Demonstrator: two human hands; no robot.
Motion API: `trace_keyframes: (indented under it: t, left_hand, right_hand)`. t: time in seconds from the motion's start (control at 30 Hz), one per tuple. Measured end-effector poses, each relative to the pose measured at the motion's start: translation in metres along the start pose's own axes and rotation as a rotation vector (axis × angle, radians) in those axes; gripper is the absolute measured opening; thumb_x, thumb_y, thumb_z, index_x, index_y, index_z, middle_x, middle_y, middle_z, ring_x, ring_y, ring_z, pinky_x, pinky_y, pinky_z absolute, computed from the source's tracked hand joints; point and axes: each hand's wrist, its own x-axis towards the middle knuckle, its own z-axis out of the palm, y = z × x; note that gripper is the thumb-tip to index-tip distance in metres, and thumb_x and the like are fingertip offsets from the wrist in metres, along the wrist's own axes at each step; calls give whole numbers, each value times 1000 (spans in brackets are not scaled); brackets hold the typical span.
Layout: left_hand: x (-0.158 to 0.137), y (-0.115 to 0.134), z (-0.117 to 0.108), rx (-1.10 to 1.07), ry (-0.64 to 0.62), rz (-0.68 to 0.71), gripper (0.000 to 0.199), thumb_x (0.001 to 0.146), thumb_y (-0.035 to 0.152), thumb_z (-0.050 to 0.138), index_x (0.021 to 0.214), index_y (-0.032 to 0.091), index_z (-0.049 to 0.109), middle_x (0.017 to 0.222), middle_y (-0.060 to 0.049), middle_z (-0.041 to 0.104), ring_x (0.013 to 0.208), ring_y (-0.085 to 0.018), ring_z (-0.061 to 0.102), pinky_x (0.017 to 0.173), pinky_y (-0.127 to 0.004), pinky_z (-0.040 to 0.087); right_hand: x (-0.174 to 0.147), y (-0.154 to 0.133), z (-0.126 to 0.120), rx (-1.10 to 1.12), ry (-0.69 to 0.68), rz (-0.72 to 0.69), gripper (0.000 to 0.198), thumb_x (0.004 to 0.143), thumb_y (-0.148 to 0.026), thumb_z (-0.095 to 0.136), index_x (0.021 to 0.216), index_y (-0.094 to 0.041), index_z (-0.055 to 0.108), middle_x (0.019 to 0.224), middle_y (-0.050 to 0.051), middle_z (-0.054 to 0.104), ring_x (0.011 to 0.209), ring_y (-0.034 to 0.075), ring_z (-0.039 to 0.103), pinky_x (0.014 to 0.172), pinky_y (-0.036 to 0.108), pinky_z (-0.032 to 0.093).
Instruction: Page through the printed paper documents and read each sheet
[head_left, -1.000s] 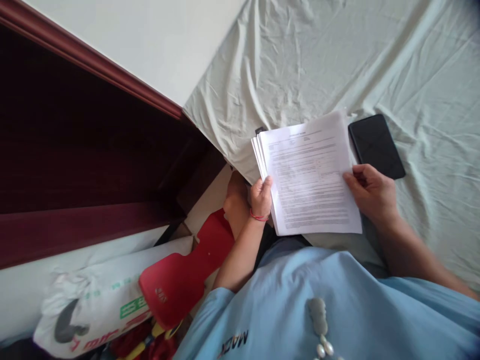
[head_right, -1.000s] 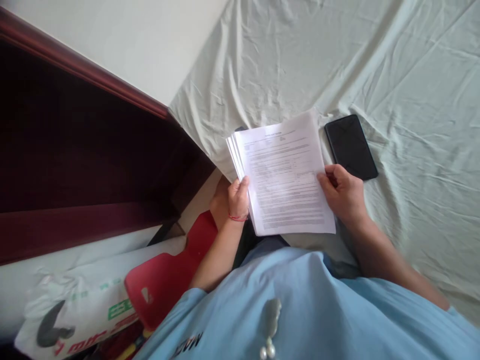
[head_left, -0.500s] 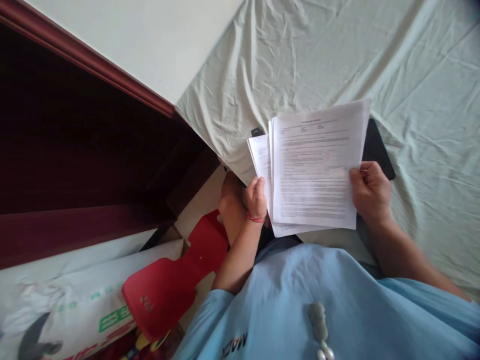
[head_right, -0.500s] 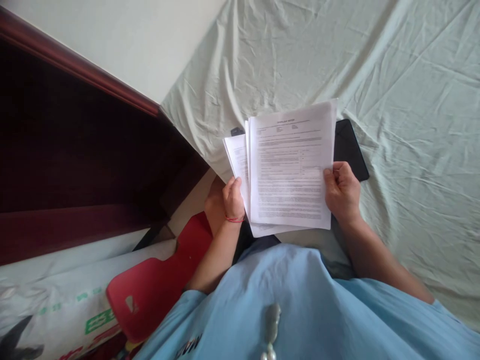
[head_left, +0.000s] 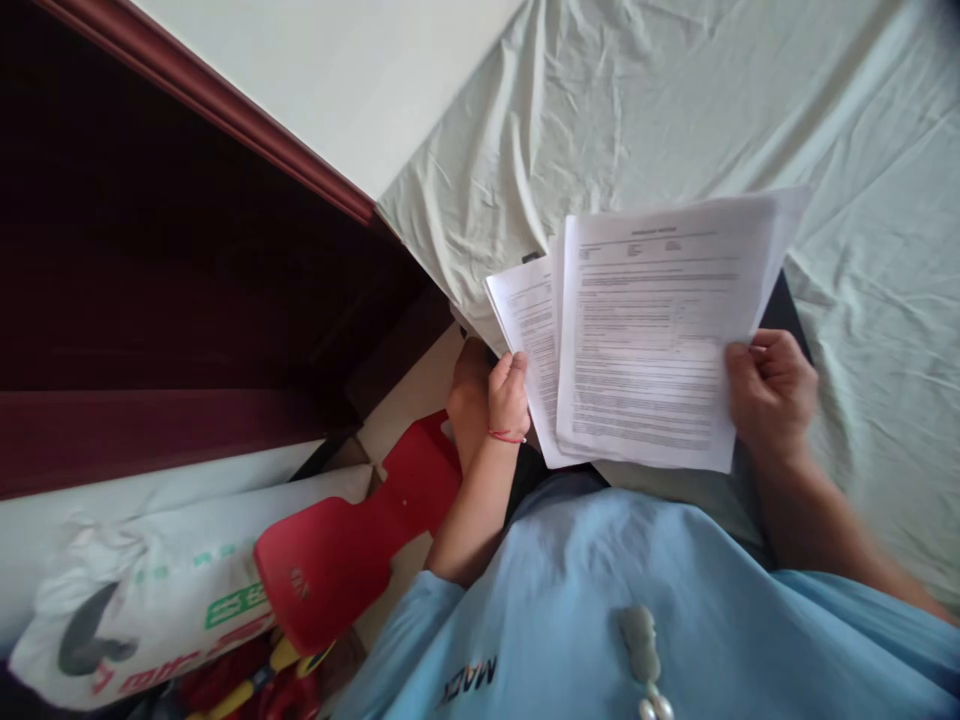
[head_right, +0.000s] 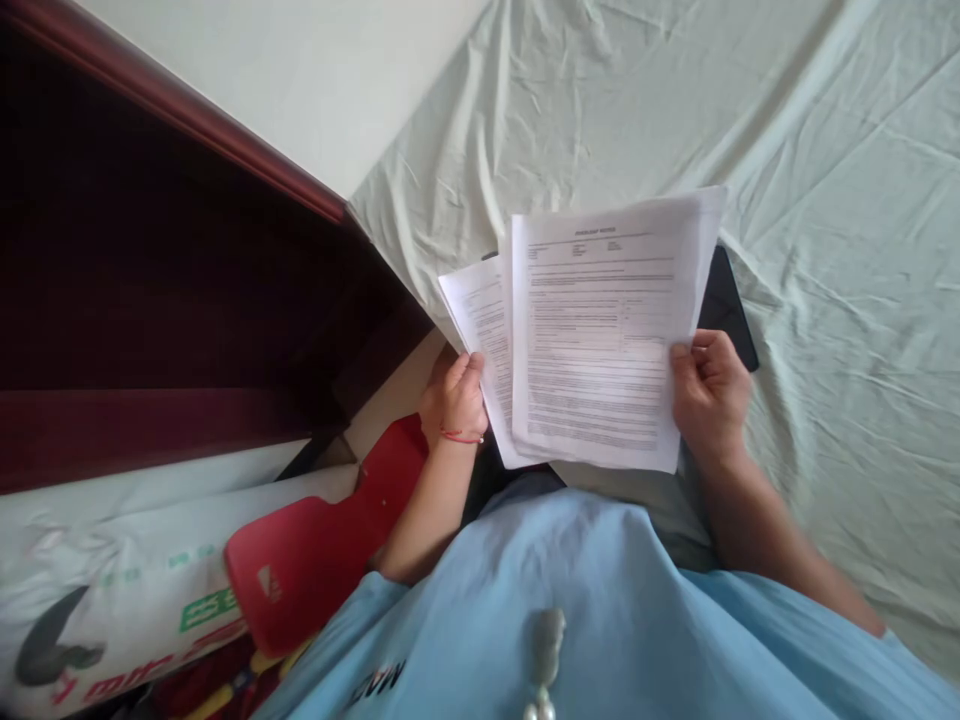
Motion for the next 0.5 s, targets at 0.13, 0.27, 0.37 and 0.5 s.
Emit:
trace_keyframes:
  t: [0.13,0.27,0.37,0.5]
  left_hand:
    - [3,-4,-3,218,-27,148,54,84,75,80,100,24,77,100,-4,79,98,-22,72,96,-35,57]
    - [3,-9,-3,342,-1,207,50,94,74,70,90,23,71,87,-1,72,87,-19,68,87,-32,53]
    - [2,-11,-4,341,7,190,57,93,79,67,83,23,67,80,-1,68,81,-19,64,81,-31,52]
    - [-3,-11,-2,315,1,195,64,88,86,66,85,22,71,81,-3,70,88,-21,68,88,-33,54]
  right_hand:
    - [-3,4,4,27,-152,28,21,93,-42,70,97,-23,63,65,-5,63,50,13,48,46,26,33]
    - [-4,10,7,-19,-176,30,20,95,-42,68,99,-23,63,69,-4,64,54,14,50,48,27,35]
    - [-3,12,7,-62,-166,29,19,95,-42,67,97,-24,62,68,-5,60,55,13,48,50,27,35]
    - [-4,11,8,-76,-174,23,20,93,-43,68,95,-25,60,66,-6,57,54,14,47,49,28,33]
